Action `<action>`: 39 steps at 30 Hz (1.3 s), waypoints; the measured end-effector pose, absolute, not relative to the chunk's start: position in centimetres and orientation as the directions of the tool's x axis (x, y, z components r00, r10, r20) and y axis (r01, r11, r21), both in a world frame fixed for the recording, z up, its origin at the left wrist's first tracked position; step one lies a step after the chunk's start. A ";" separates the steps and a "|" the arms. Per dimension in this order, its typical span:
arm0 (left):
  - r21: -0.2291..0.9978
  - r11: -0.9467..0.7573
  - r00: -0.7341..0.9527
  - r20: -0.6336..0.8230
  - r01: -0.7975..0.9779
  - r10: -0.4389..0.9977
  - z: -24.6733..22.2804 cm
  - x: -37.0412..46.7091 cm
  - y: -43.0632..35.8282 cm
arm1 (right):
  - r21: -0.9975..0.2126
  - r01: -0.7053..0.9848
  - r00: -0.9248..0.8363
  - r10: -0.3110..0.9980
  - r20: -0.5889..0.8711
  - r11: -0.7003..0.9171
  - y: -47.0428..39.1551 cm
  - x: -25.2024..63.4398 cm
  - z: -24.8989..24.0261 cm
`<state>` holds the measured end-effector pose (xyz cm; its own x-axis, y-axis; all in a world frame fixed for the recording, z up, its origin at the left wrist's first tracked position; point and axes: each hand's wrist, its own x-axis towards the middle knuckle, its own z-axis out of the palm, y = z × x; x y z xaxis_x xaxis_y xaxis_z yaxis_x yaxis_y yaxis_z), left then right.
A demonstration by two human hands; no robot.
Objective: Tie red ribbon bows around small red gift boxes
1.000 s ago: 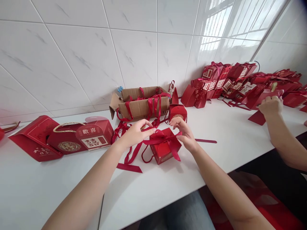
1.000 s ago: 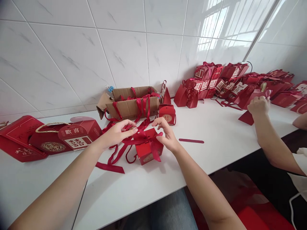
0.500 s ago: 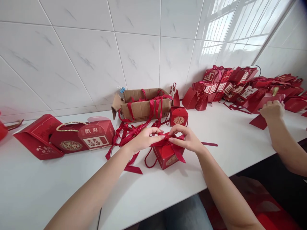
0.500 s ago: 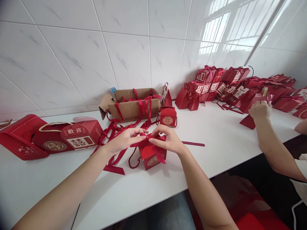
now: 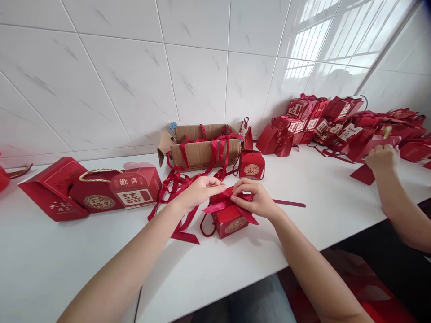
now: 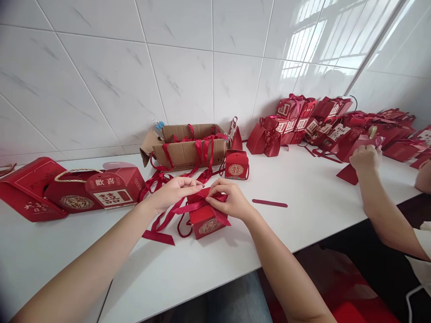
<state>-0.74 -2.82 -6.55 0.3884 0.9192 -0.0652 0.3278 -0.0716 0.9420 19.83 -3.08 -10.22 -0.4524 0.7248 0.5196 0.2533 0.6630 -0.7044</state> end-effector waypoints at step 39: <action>0.938 -0.024 0.326 -0.096 0.345 0.940 -5.9 -1.4 -2.5 | -0.883 0.091 -0.390 0.832 0.394 0.461 -2.6 20.9 -10.2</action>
<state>-1.39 -2.45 -5.95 0.3263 0.9404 -0.0961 0.3454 -0.0240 0.9381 20.86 -2.64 -10.16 -0.3899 0.8323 0.3941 0.0909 0.4606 -0.8829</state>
